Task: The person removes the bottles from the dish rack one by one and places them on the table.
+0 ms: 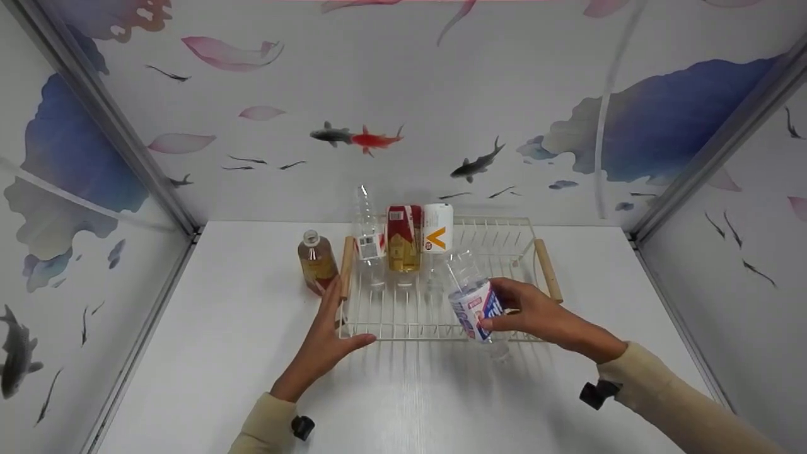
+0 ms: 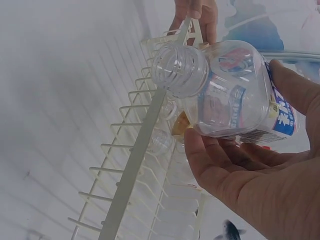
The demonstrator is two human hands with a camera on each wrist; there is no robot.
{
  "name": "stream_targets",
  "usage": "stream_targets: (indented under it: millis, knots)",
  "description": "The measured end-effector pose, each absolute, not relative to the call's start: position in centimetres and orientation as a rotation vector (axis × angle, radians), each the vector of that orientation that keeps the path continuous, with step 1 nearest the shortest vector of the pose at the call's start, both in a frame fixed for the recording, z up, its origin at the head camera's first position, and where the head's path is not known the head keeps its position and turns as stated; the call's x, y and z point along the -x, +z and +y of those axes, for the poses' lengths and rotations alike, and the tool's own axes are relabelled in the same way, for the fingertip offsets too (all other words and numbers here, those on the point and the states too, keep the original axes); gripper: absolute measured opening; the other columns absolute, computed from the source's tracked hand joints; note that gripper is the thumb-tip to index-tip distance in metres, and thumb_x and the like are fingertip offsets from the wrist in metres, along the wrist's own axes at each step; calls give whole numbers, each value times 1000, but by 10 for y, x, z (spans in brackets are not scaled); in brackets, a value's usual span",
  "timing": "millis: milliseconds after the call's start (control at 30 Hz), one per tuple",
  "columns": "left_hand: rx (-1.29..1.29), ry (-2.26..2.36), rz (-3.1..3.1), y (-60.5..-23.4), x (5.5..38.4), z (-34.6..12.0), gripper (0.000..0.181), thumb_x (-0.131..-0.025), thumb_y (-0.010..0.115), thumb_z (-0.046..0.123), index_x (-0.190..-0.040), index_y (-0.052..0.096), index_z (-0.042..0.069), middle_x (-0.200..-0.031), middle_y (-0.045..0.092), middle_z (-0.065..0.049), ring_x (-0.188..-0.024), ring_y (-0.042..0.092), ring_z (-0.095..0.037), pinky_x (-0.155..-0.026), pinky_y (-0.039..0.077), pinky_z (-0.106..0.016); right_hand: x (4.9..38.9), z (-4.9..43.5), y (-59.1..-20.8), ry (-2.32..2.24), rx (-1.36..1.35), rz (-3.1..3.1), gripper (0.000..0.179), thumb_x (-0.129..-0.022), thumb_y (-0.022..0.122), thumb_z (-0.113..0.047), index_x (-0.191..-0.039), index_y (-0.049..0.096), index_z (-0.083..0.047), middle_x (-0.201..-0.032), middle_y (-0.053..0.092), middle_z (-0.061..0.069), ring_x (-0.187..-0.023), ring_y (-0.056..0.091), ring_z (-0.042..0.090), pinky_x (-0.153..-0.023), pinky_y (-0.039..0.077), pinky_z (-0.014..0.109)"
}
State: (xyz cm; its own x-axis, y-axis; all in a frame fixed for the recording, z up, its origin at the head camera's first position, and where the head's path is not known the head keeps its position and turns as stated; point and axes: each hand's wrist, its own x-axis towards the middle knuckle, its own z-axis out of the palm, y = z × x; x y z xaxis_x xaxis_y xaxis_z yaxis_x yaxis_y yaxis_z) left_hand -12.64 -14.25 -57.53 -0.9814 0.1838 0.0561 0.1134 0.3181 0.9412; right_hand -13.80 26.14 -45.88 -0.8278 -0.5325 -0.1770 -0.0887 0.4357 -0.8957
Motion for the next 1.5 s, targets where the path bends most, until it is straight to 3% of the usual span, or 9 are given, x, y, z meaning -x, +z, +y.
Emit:
stream_targets:
  millis: [467, 700, 933, 1267, 1500]
  knots:
    - [-305, 1783, 2501, -576, 127, -143, 138, -80, 99, 49, -179, 7, 23, -185, 3, -9, -168, 18, -42, -125, 37, -69, 134, 257, -458, -1307, 563, 2263, 76, -99, 86, -30, -160, 49, -5, -138, 68, 10, -122, 67, 30, -107, 61, 40]
    - [-300, 1773, 2509, -577, 127, -144, 139, -80, 100, 48, -179, 6, 22, -185, 3, -10, -168, 16, -41, -125, 35, -70, 133, 256, -459, -1311, 617, 2235, 75, -100, 85, -27, -160, 48, 0, -137, 67, 11, -122, 67, 31, -106, 60, 35]
    - [-309, 1761, 2520, -574, 127, -143, 133, -84, 98, 45, -179, 8, 19, -185, 1, -13, -168, 11, -45, -125, 35, -70, 132, 256, -460, -1306, 627, 2222, 74, -100, 85, -27, -160, 50, -4, -138, 67, 10, -123, 66, 31, -105, 60, 32]
    - [-346, 1752, 2553, -570, 124, -143, 130, -85, 99, 30, -179, 10, 19, -185, 5, -12, -168, 19, -43, -125, 38, -67, 131, 256, -461, -1307, 632, 2198, 72, -100, 85, -25, -160, 50, -5, -139, 67, 9, -123, 65, 31, -104, 59, 30]
    - [-392, 1721, 2587, -565, 120, -144, 124, -86, 99, 31, -178, 16, 16, -185, 9, -8, -167, 24, -39, -127, 37, -65, 130, 255, -461, -1296, 672, 2198, 72, -101, 83, -23, -160, 49, -1, -138, 67, 12, -123, 65, 31, -103, 59, 30]
